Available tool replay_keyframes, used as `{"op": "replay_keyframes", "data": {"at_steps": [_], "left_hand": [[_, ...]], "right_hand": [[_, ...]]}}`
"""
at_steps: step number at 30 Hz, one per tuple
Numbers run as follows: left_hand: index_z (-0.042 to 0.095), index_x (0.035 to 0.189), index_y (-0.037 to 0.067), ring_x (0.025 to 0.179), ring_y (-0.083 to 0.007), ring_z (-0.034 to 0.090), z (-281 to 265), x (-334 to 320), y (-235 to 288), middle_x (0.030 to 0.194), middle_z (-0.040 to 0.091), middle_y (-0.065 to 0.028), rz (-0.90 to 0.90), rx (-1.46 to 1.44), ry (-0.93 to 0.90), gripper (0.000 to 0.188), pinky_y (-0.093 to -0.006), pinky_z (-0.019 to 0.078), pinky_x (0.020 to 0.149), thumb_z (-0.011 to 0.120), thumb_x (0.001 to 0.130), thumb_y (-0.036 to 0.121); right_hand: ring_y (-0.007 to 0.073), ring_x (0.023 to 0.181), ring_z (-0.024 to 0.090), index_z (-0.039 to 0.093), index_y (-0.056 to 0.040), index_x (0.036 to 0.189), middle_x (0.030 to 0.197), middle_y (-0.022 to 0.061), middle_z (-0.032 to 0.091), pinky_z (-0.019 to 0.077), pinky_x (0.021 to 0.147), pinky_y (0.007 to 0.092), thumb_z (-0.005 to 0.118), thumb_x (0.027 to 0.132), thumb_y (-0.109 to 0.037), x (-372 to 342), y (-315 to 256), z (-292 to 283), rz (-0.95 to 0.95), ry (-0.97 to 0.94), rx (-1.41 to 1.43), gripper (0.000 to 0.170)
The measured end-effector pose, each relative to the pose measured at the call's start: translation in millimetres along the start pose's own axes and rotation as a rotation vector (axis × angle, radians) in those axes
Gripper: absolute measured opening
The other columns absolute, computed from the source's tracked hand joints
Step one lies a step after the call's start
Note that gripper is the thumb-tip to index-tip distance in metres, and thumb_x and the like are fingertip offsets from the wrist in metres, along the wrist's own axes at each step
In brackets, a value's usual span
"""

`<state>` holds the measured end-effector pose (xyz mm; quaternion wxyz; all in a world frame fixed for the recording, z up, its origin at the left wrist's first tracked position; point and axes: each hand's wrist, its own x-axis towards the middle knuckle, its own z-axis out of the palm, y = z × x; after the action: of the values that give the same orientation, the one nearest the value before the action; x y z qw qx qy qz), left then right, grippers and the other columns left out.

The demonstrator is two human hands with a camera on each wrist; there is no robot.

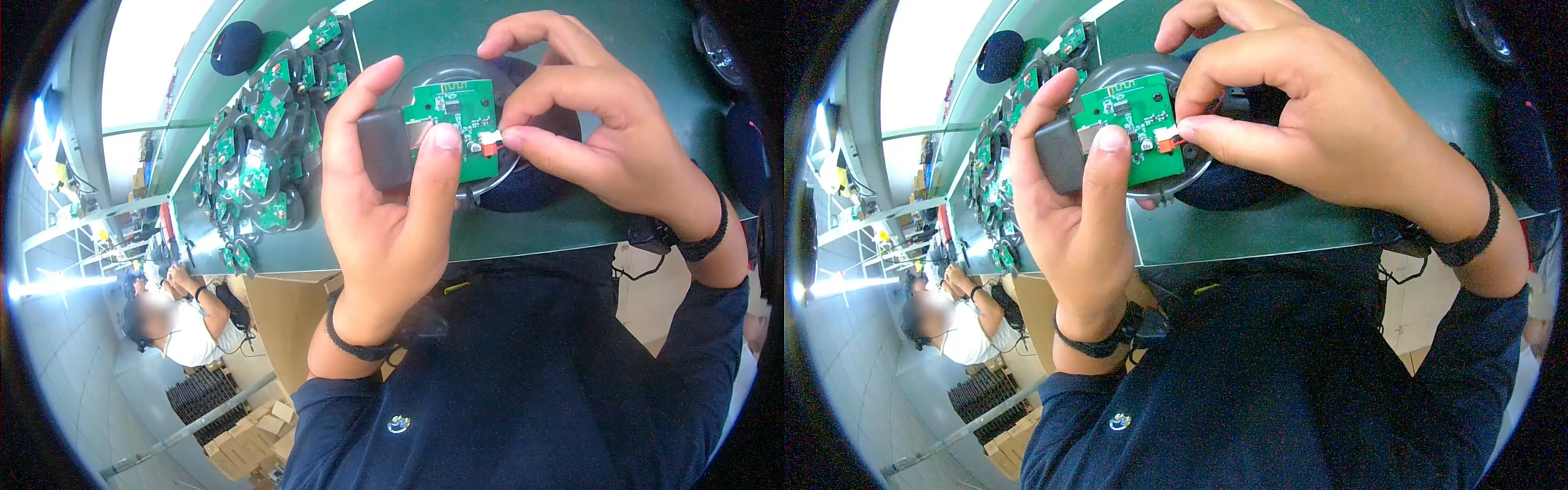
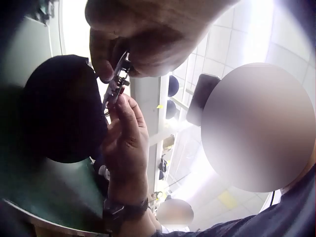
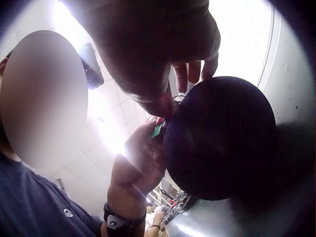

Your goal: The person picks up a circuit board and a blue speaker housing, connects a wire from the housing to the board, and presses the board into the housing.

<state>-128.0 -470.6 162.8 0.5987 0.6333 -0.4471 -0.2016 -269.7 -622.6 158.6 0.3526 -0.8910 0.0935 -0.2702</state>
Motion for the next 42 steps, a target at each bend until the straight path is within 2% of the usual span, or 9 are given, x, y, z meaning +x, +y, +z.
{"op": "replay_keyframes", "data": {"at_steps": [2, 3, 5, 11, 14, 20, 27, 35, 42], "left_hand": [[0.047, 0.14, 0.001, 0.084, -0.0094, 0.063, 4, 2, 0, 0.1, 0.066, -0.0068, -0.047, -0.022, 0.031, 0.047, -0.0221, 0.0515, 0.072, 0.064, 0.096, 0.009], [0.047, 0.14, 0.001, 0.084, -0.0094, 0.063, 3, 2, -1, 0.1, 0.066, -0.0068, -0.045, -0.022, 0.03, 0.047, -0.0221, 0.0515, 0.072, 0.064, 0.096, 0.009], [0.042, 0.142, 0.002, 0.077, -0.0051, 0.06, 2, 2, -5, 0.098, 0.065, -0.0047, -0.054, -0.038, 0.012, 0.053, -0.0172, 0.0469, 0.056, 0.066, 0.096, 0.009], [0.042, 0.142, 0.0, 0.081, -0.0066, 0.06, 7, 0, -9, 0.102, 0.065, -0.006, -0.002, -0.061, 0.044, 0.054, -0.0192, 0.0486, 0.064, 0.067, 0.096, 0.011], [0.044, 0.142, 0.0, 0.071, -0.0077, 0.06, 10, -2, -12, 0.091, 0.066, -0.005, 0.013, -0.019, 0.071, 0.052, -0.0191, 0.0475, 0.059, 0.066, 0.097, 0.012], [0.046, 0.141, 0.0, 0.068, -0.007, 0.057, 7, 5, -18, 0.091, 0.066, -0.0047, 0.132, 0.084, 0.023, 0.053, -0.0184, 0.0452, 0.057, 0.069, 0.095, 0.014], [0.049, 0.139, 0.001, 0.069, -0.0067, 0.057, 4, 8, -11, 0.094, 0.065, -0.004, 0.085, 0.123, -0.03, 0.051, -0.0181, 0.0439, 0.056, 0.071, 0.095, 0.014], [0.048, 0.14, 0.001, 0.068, -0.0056, 0.055, 15, 4, -12, 0.093, 0.063, -0.003, 0.021, 0.006, 0.062, 0.053, -0.0176, 0.0426, 0.056, 0.071, 0.094, 0.016], [0.045, 0.141, -0.001, 0.069, -0.0061, 0.055, 19, -2, -13, 0.096, 0.064, -0.0046, 0.087, 0.06, 0.096, 0.056, -0.017, 0.0433, 0.058, 0.071, 0.095, 0.018]], "right_hand": [[0.0173, 0.1, 0.058, 0.07, -0.0045, 0.085, 0.131, 0.012, 0.056, 0.045, 0.089, 0.0301, 0.075, 0.08, -0.007, -5, 11, 1, 0.011, 0.026, 0.146, 0.008], [0.0173, 0.1, 0.058, 0.07, -0.0045, 0.085, 0.131, 0.012, 0.056, 0.045, 0.089, 0.0301, 0.075, 0.08, -0.007, -5, 11, 1, 0.01, 0.028, 0.144, 0.008], [0.0184, 0.103, 0.058, 0.07, -0.004, 0.086, 0.131, 0.0122, 0.057, 0.0447, 0.09, 0.0308, 0.075, 0.081, -0.008, -5, 12, 1, -0.015, 0.035, 0.14, 0.008], [0.0214, 0.109, 0.057, 0.071, -0.0025, 0.086, 0.125, 0.0138, 0.06, 0.0434, 0.095, 0.0325, 0.077, 0.082, -0.011, -4, 16, -3, 0.048, -0.002, 0.22, 0.011], [0.0213, 0.109, 0.057, 0.072, -0.0024, 0.085, 0.122, 0.0135, 0.061, 0.0428, 0.096, 0.0321, 0.078, 0.081, -0.011, -2, 18, -5, 0.159, -0.064, 0.414, 0.012], [0.0209, 0.107, 0.059, 0.073, -0.0015, 0.086, 0.117, 0.0117, 0.062, 0.043, 0.095, 0.0309, 0.08, 0.081, -0.011, 0, 23, -9, 0.162, -0.105, 0.477, 0.012], [0.0199, 0.104, 0.06, 0.073, 0.0, 0.079, 0.113, 0.0115, 0.063, 0.043, 0.094, 0.03, 0.081, 0.079, -0.01, 2, 20, -12, 0.233, -0.113, 0.463, 0.013], [0.02, 0.103, 0.06, 0.072, -0.0023, 0.075, 0.117, 0.0112, 0.061, 0.0423, 0.092, 0.0302, 0.084, 0.074, -0.014, -1, 18, -11, 0.093, 0.027, 0.182, 0.017], [0.0191, 0.102, 0.058, 0.071, -0.0024, 0.075, 0.115, 0.0103, 0.06, 0.0422, 0.091, 0.0294, 0.083, 0.074, -0.014, -3, 17, -11, 0.152, -0.005, 0.298, 0.017]]}}
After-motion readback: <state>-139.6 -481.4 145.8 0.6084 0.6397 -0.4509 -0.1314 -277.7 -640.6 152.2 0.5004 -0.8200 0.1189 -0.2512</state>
